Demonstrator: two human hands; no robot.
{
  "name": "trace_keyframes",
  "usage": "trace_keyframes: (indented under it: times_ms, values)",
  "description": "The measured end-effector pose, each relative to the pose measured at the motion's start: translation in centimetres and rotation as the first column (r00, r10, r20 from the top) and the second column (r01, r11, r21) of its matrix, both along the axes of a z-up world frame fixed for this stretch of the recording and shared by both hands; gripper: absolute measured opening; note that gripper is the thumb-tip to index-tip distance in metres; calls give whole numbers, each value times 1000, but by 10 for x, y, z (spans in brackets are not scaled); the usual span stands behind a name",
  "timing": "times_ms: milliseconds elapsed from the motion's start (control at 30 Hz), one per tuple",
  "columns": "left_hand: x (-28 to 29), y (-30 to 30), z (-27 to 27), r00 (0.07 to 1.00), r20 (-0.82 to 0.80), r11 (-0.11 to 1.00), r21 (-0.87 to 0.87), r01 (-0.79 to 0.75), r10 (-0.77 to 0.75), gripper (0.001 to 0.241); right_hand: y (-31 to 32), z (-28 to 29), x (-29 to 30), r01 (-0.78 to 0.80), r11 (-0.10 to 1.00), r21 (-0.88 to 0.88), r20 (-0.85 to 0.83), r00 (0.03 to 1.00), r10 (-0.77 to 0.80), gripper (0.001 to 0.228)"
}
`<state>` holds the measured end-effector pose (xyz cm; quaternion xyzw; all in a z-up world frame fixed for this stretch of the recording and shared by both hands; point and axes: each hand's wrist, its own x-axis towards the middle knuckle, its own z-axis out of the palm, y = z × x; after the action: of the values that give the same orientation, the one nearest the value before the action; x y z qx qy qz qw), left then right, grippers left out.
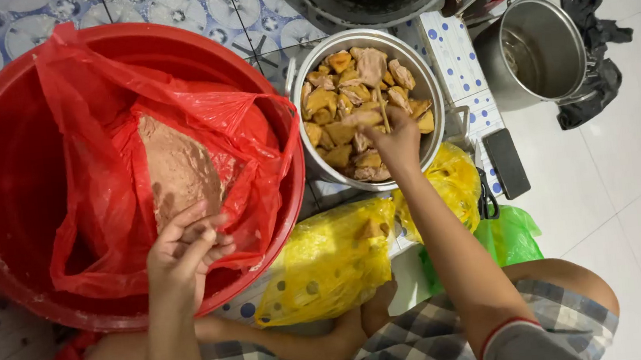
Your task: Stuff fried tofu with meat paste using a spoon and cut them with scissors.
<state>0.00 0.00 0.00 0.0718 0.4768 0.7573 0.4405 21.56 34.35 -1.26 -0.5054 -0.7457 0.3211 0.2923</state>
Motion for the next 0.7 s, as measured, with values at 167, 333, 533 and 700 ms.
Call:
trace_keyframes:
  times_ms: [167,333,533,700]
  values:
    - [-1,4,3,1000,-17,999,-52,1,-2,51,35,-47,-15,59,997,-52,96,994,-54,54]
    - [-2,2,-3,1000,-18,999,-35,0,-1,52,5,-8,-16,69,996,-58,176,983,-58,66]
    - [30,12,21,984,-89,986,-79,145,-152,46,-12,-13,55,60,979,-197,-211,972,-102,50]
    - [124,76,3,696,-441,807,-130,576,-567,35,-44,32,84,170,905,-390,-369,872,-323,29]
